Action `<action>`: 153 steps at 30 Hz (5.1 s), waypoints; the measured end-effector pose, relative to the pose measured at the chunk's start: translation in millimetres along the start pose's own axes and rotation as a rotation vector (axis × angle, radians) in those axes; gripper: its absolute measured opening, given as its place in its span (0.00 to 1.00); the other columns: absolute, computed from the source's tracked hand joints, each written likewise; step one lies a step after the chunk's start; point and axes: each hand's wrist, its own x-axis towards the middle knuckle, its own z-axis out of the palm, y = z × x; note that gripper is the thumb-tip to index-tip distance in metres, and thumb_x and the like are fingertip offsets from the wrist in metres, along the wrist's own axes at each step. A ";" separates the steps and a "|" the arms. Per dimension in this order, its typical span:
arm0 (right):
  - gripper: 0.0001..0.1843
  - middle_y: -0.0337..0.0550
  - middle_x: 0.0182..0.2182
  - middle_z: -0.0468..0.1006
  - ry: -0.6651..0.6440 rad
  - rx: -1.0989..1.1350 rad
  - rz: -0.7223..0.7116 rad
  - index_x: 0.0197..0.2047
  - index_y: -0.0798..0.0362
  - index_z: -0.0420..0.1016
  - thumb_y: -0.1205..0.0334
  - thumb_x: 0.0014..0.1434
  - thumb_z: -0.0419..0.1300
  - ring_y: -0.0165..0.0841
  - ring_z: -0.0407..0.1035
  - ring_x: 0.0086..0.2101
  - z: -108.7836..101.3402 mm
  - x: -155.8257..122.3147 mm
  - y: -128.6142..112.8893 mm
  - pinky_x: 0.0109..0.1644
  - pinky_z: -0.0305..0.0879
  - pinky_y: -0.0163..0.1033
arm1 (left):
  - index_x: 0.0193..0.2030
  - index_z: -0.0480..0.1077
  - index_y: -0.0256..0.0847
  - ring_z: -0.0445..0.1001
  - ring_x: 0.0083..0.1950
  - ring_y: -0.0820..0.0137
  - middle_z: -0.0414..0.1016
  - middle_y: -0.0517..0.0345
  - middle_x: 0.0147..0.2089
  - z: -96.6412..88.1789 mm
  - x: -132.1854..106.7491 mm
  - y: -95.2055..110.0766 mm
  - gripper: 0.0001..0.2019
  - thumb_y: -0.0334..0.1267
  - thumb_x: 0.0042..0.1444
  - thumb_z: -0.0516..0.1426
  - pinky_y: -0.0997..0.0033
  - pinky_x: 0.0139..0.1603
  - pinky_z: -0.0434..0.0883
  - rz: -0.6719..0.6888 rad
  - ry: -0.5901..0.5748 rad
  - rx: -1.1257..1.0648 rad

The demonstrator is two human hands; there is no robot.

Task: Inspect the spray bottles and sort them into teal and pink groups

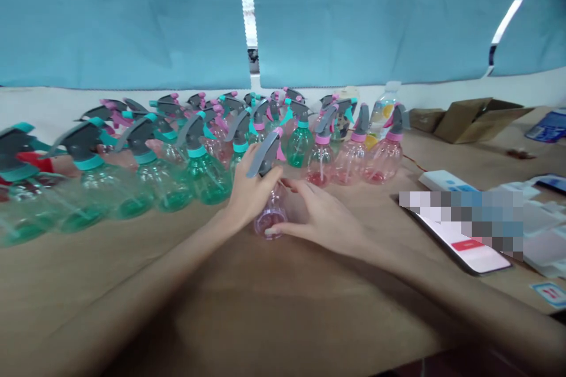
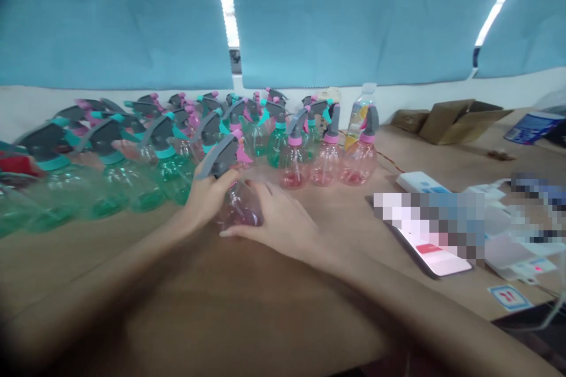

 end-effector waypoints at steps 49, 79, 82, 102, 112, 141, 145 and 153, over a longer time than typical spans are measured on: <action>0.30 0.55 0.45 0.76 0.002 -0.485 0.229 0.54 0.55 0.62 0.43 0.56 0.57 0.49 0.72 0.42 -5.6 78.0 29.6 0.35 0.65 0.44 | 0.56 0.65 0.36 0.61 0.62 0.56 0.66 0.43 0.60 -15.0 -90.9 -12.1 0.18 0.39 0.60 0.50 0.51 0.60 0.63 0.098 -0.611 0.596; 0.32 0.58 0.37 0.78 0.190 -0.325 0.412 0.54 0.61 0.63 0.44 0.55 0.56 0.53 0.73 0.39 -33.3 56.0 81.8 0.36 0.64 0.48 | 0.48 0.65 0.44 0.69 0.54 0.64 0.70 0.55 0.51 -20.6 -71.7 7.8 0.10 0.34 0.62 0.49 0.58 0.56 0.66 0.000 -0.542 0.424; 0.28 0.58 0.40 0.76 0.174 -0.312 0.393 0.51 0.59 0.64 0.45 0.55 0.56 0.51 0.72 0.40 -34.8 48.4 78.5 0.38 0.64 0.48 | 0.46 0.65 0.45 0.70 0.52 0.65 0.71 0.57 0.49 -20.5 -67.9 10.2 0.08 0.35 0.62 0.49 0.60 0.54 0.66 -0.055 -0.507 0.373; 0.34 0.49 0.45 0.73 -0.025 -0.100 0.112 0.49 0.53 0.64 0.33 0.51 0.55 0.45 0.72 0.39 -13.9 -15.0 -14.2 0.38 0.69 0.48 | 0.59 0.57 0.46 0.69 0.54 0.62 0.68 0.52 0.57 -17.1 -27.0 56.5 0.27 0.40 0.54 0.59 0.57 0.57 0.66 -0.171 -0.358 -0.057; 0.47 0.56 0.55 0.66 -0.123 -0.003 -0.015 0.61 0.57 0.56 0.32 0.48 0.56 0.50 0.69 0.46 13.0 -8.7 -37.6 0.43 0.70 0.53 | 0.51 0.66 0.43 0.72 0.47 0.65 0.72 0.58 0.43 -35.4 -37.3 40.6 0.15 0.33 0.56 0.55 0.63 0.51 0.69 -0.192 -0.220 -0.198; 0.26 0.45 0.60 0.64 -0.274 -0.030 -0.058 0.59 0.50 0.65 0.46 0.62 0.52 0.41 0.55 0.60 33.4 -22.7 53.4 0.63 0.54 0.53 | 0.30 0.60 0.46 0.69 0.30 0.68 0.67 0.64 0.28 -50.6 -28.7 26.7 0.04 0.32 0.48 0.51 0.68 0.30 0.66 -0.192 -0.189 0.069; 0.27 0.44 0.61 0.63 -0.281 -0.033 -0.054 0.60 0.49 0.64 0.46 0.62 0.52 0.41 0.55 0.60 33.2 -23.9 53.7 0.63 0.54 0.53 | 0.32 0.61 0.46 0.70 0.32 0.68 0.68 0.64 0.29 -50.9 -29.3 25.3 0.05 0.31 0.50 0.51 0.69 0.32 0.67 -0.188 -0.205 0.075; 0.27 0.44 0.61 0.63 -0.283 -0.003 -0.055 0.60 0.49 0.64 0.47 0.61 0.53 0.40 0.54 0.61 31.3 -23.3 52.8 0.63 0.53 0.53 | 0.32 0.62 0.47 0.68 0.31 0.68 0.67 0.64 0.28 -51.0 -30.3 23.4 0.04 0.32 0.51 0.52 0.68 0.31 0.67 -0.163 -0.195 0.103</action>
